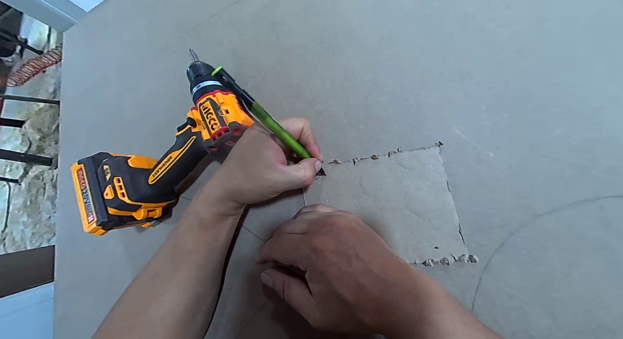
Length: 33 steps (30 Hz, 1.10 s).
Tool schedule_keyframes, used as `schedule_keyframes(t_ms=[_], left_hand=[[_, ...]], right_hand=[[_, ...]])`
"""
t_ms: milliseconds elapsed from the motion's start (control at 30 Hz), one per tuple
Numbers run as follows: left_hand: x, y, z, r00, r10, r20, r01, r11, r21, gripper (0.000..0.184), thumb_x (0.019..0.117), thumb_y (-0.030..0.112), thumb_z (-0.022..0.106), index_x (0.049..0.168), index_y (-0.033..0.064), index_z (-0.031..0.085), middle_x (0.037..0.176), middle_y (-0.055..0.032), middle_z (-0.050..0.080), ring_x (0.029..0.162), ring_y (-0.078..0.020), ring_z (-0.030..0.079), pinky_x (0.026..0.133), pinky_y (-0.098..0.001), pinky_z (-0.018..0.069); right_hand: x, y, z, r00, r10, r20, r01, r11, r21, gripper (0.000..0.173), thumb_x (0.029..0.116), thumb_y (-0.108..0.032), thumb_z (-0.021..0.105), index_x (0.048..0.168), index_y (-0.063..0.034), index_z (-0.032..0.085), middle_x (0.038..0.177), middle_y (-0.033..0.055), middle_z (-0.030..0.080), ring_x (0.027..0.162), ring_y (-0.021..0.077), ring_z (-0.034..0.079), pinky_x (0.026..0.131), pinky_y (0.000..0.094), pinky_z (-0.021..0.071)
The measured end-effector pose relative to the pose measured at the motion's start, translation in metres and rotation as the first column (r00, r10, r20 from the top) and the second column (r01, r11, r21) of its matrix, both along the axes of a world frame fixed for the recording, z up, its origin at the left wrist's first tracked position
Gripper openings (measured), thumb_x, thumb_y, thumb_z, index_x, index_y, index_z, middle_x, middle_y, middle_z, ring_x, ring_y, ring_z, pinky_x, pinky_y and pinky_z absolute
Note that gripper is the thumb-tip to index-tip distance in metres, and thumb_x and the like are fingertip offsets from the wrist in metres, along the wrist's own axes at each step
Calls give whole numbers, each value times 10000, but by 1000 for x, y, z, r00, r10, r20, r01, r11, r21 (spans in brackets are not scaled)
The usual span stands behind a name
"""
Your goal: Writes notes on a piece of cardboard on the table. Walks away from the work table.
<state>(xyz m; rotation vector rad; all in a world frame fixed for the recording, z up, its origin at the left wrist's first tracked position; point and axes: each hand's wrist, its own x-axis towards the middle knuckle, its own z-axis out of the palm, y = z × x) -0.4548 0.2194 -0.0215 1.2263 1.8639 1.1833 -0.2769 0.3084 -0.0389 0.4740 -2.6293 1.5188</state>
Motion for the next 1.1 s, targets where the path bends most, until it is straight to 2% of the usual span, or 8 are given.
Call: schedule_keyframes(t_ms=[167, 300, 400, 533, 633, 800, 967, 1100], left_hand=[[0, 0, 2, 1000, -11, -25, 11, 1000, -15, 18, 830, 135, 720, 837, 131, 704, 791, 11, 716, 646, -59, 650, 534, -203, 523], [2, 1, 1, 1000, 24, -5, -24, 1000, -10, 46, 808, 117, 701, 820, 134, 661, 766, 9, 693, 605, -56, 618, 488, -191, 478], [1, 1, 1, 999, 22, 26, -23, 1000, 9, 50, 830, 116, 726, 855, 113, 682, 793, -5, 709, 641, -64, 644, 526, -194, 515], [5, 3, 2, 1000, 19, -24, -19, 1000, -20, 53, 821, 112, 705, 831, 141, 661, 785, 17, 696, 624, -52, 624, 500, -187, 486], [4, 1, 3, 999, 0, -32, -1, 1000, -27, 23, 840, 122, 726, 854, 134, 712, 790, 26, 713, 625, -44, 631, 508, -181, 502], [3, 0, 1, 999, 13, 49, -14, 1000, 21, 57, 854, 101, 735, 899, 104, 700, 810, -1, 721, 600, -50, 632, 494, -176, 511], [10, 4, 0, 996, 80, -26, -79, 996, 32, 51, 837, 110, 721, 858, 131, 679, 780, 17, 707, 598, -45, 624, 489, -181, 496], [6, 2, 1, 1000, 10, -12, -10, 1000, -1, 23, 859, 133, 731, 872, 125, 714, 789, 12, 714, 622, -58, 634, 510, -190, 506]], right_hand=[[0, 0, -1, 1000, 5, 3, -5, 1000, -9, 276, 1059, -350, 523, 1112, -207, 753, 1020, -75, 733, 1033, 61, 665, 975, 295, 503], [-1, 0, -2, 1000, -1, -14, 1, 1000, -19, 275, 1059, -348, 527, 1101, -201, 755, 1005, -74, 736, 1015, 56, 670, 963, 291, 510], [-1, 0, -2, 1000, -2, -19, 2, 1000, -13, 275, 1057, -346, 524, 1098, -202, 754, 997, -75, 734, 1001, 57, 670, 953, 291, 510], [-1, -1, -2, 1000, -3, -13, 3, 1000, -19, 269, 1055, -339, 529, 1098, -203, 757, 997, -73, 731, 1010, 61, 668, 956, 289, 509], [-1, -1, -1, 1000, 0, -13, -1, 1000, -25, 269, 1055, -334, 528, 1101, -201, 757, 1010, -69, 734, 1023, 68, 669, 968, 297, 509], [-1, 0, -2, 1000, -2, -22, 1, 1000, -25, 277, 1058, -335, 520, 1094, -196, 757, 1005, -68, 735, 1015, 70, 669, 951, 296, 507], [-1, 0, -2, 1000, -2, -14, 2, 1000, -30, 273, 1057, -333, 524, 1092, -200, 759, 1002, -70, 732, 1017, 64, 667, 962, 291, 505], [-1, 0, -1, 1000, 7, -15, -7, 1000, -25, 272, 1058, -336, 521, 1092, -197, 753, 995, -65, 731, 1005, 72, 669, 946, 298, 507]])
